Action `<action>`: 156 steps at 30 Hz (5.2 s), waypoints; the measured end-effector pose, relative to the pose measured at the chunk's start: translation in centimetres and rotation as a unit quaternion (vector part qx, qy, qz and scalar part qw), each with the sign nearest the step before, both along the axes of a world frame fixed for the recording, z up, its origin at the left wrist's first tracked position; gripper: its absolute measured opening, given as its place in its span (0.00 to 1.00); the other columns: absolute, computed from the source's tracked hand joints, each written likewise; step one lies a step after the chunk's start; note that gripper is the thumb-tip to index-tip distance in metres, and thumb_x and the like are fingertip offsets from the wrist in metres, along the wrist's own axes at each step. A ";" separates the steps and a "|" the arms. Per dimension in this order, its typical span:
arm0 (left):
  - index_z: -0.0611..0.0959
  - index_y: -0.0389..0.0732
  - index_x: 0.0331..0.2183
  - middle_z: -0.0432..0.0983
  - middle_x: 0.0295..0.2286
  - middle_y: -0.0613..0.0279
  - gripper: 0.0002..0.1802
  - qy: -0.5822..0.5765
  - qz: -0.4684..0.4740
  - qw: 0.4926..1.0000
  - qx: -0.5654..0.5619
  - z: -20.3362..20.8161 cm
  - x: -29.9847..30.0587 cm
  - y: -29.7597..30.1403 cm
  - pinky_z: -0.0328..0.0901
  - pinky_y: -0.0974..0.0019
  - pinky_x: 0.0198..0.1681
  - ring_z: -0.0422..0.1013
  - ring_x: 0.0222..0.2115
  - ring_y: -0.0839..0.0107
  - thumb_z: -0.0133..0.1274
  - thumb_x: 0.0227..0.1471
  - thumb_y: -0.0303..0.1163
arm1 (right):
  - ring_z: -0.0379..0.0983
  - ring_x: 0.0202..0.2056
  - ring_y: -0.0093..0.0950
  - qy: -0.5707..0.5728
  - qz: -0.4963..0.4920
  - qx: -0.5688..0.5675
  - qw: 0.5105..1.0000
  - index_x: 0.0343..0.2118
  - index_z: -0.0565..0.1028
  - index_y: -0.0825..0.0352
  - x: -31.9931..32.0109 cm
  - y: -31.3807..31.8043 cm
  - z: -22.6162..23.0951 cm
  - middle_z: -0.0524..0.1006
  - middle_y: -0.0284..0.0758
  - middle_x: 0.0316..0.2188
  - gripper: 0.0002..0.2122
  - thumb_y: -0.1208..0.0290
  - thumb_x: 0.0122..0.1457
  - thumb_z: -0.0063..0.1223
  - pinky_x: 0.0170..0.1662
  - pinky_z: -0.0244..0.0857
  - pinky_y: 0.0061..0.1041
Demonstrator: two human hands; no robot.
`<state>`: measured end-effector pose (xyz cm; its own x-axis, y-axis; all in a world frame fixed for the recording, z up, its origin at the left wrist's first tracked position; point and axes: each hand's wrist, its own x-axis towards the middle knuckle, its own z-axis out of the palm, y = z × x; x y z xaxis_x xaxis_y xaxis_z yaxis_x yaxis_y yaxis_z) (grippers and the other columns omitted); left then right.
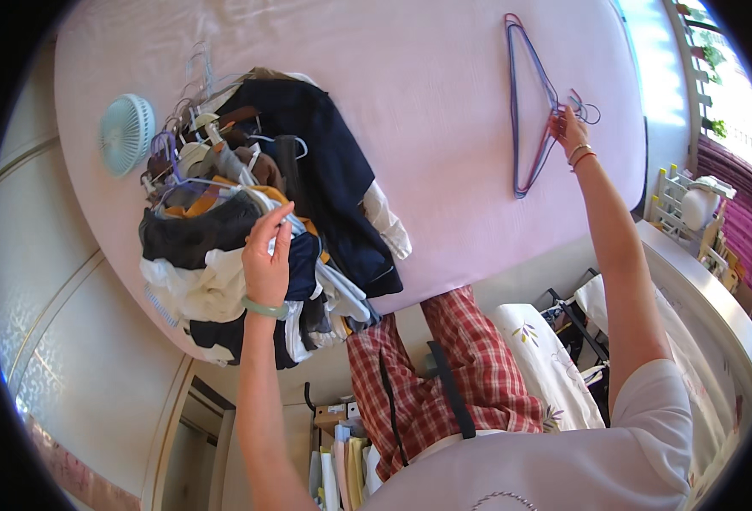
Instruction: The person removes clothes from hangers and places the empty hangers on the bed. They handle various garments including shirts and pants, taking them off hangers one by one and stacking the hangers to the side.
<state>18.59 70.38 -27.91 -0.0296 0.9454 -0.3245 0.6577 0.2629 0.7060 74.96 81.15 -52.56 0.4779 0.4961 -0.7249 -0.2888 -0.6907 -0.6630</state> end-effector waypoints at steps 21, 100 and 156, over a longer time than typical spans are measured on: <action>0.82 0.44 0.33 0.76 0.25 0.58 0.06 0.294 -0.129 0.947 0.025 -0.7 -17.3 -6.4 0.68 0.56 0.30 0.73 0.28 0.56 0.54 0.55 0.34 | 0.74 0.38 0.30 -0.269 0.590 0.408 0.643 0.35 0.78 0.62 -50.4 -0.2 19.7 0.76 0.34 0.32 0.06 0.69 0.56 0.56 0.40 0.68 0.31; 0.77 0.47 0.51 0.69 0.53 0.59 0.18 0.228 -0.096 0.956 0.157 -0.7 -8.1 4.0 0.60 0.57 0.54 0.67 0.52 0.57 0.51 0.58 0.33 | 0.73 0.29 0.21 -0.066 0.035 0.007 0.997 0.34 0.78 0.62 2.7 -2.1 -0.5 0.77 0.28 0.27 0.12 0.57 0.58 0.58 0.31 0.68 0.23; 0.85 0.40 0.37 0.72 0.21 0.64 0.15 -0.048 0.339 0.930 -0.132 -0.9 -30.7 -3.0 0.67 0.74 0.24 0.68 0.17 0.77 0.44 0.56 0.31 | 0.72 0.23 0.32 -0.140 0.725 0.417 0.529 0.31 0.79 0.63 -54.6 -5.4 25.7 0.75 0.32 0.21 0.03 0.72 0.54 0.56 0.27 0.64 0.30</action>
<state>-12.11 67.36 -28.81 -0.5481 0.6070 -0.5755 0.2150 0.7671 0.6044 20.36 75.78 -26.84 -0.8138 0.5802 0.0348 0.3344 0.5164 -0.7884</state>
